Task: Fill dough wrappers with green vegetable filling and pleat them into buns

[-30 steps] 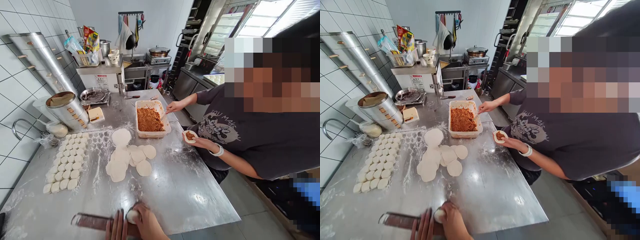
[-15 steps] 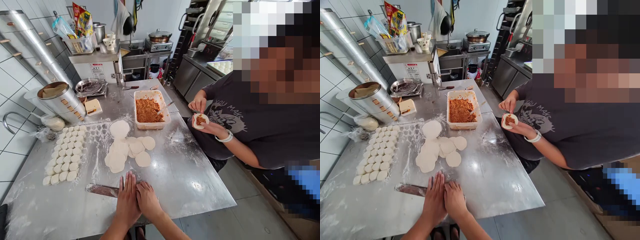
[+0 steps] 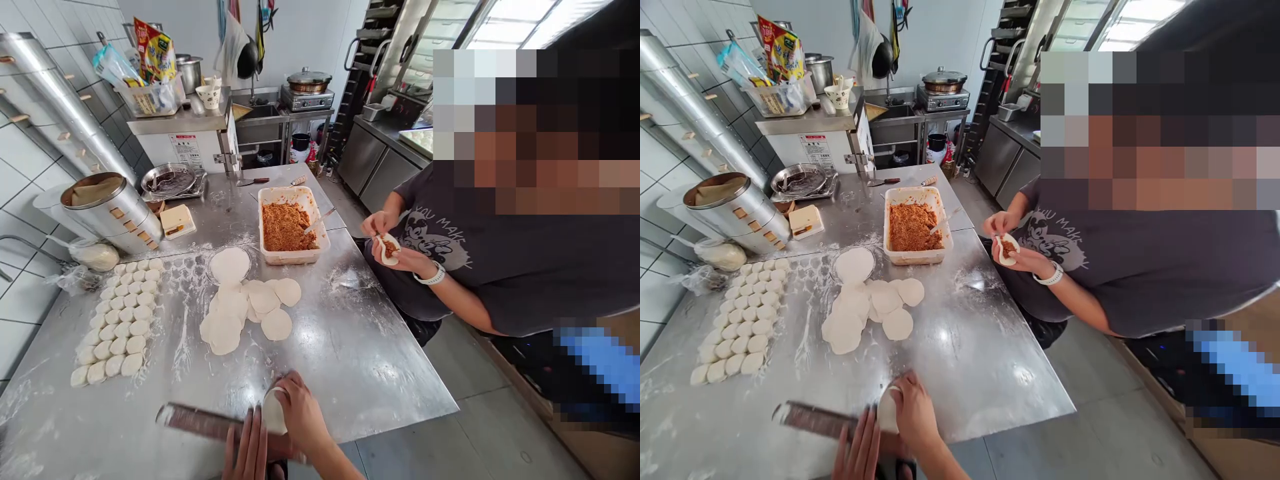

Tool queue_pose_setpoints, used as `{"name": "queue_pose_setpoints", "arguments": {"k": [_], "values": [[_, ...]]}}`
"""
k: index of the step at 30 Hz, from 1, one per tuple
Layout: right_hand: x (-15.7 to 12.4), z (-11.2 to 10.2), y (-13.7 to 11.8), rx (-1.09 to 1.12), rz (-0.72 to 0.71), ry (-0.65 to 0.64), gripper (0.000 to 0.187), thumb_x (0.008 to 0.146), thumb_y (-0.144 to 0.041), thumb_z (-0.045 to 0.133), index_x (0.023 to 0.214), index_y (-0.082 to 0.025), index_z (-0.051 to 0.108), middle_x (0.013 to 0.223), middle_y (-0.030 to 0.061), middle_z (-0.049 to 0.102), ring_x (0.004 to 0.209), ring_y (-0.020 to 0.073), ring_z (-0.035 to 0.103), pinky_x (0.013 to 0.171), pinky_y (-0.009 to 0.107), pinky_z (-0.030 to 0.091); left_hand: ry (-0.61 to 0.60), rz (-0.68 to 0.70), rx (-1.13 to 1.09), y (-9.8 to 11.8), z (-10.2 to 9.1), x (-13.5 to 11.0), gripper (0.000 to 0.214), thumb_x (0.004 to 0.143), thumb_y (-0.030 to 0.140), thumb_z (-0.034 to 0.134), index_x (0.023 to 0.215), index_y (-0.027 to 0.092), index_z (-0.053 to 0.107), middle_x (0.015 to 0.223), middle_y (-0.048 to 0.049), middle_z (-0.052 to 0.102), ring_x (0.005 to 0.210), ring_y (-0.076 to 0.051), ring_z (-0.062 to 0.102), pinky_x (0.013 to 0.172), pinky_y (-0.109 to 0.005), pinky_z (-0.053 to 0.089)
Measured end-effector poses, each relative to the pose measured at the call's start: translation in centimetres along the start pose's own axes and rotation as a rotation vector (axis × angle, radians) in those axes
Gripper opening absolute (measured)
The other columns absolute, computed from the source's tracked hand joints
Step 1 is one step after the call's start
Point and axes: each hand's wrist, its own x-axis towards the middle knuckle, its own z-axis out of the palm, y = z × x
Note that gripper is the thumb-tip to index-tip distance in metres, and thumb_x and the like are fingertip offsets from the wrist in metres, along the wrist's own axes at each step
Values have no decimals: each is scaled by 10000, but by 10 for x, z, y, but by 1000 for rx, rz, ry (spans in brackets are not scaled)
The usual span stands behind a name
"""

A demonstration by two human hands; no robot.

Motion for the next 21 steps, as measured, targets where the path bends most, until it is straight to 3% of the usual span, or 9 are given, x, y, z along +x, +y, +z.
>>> {"name": "queue_pose_setpoints", "arguments": {"k": [3,6,8,9,12,13,17,19,21], "values": [[-15,1,8,106,73,63,371,1024,-247,253,1053,-225,623,1029,86,693,966,219,661,844,320,480,75,-10,15,5,4,-8,899,832,287,647,1601,159,199,1651,-122,283,1580,-299,84,1273,-631,162],[-10,-1,8,79,4,52,296,976,-203,369,1063,-240,650,1073,74,694,1058,232,633,925,330,448,-178,-45,-111,2,13,18,899,840,452,625,1578,91,258,1630,-178,333,1544,-357,242,1253,-635,227],[-2,-6,8,17,-13,28,203,912,-194,479,886,-235,676,984,67,692,1004,248,635,891,341,445,-224,-55,-126,2,17,24,938,817,490,639,1571,72,269,1636,-183,322,1540,-365,250,1258,-625,224],[0,-8,9,3,-3,24,198,908,-202,488,829,-230,667,952,68,686,969,248,638,856,340,449,-185,-28,-116,4,18,18,947,805,489,656,1573,87,274,1646,-167,305,1548,-356,231,1271,-604,209],[-10,-12,17,40,71,48,307,992,-256,356,871,-224,636,924,75,674,894,234,650,784,331,462,231,16,1,13,19,-10,967,797,350,686,1597,105,200,1681,-132,204,1576,-316,136,1302,-564,136],[-14,-12,20,69,87,55,338,1008,-251,298,941,-223,628,949,78,678,903,230,656,793,332,467,241,19,14,15,20,-12,977,799,334,686,1602,105,177,1687,-132,175,1578,-317,119,1303,-563,127],[-10,-14,19,79,43,55,331,944,-162,365,1165,-225,604,1147,94,685,1110,244,630,950,347,446,-180,-34,-144,11,22,37,927,834,462,633,1583,82,241,1661,-186,260,1550,-385,207,1268,-637,161],[-1,-17,16,31,27,54,263,912,-181,446,1067,-231,652,1120,88,691,1110,261,625,952,354,443,-250,-78,-160,10,23,53,928,847,503,603,1584,78,233,1657,-190,267,1545,-380,227,1266,-639,161],[-2,-19,17,18,57,60,233,940,-226,427,932,-225,660,1033,87,693,997,257,653,869,350,470,-215,-23,-160,13,24,38,973,812,572,622,1581,98,261,1653,-173,285,1549,-367,221,1274,-611,172]]}}
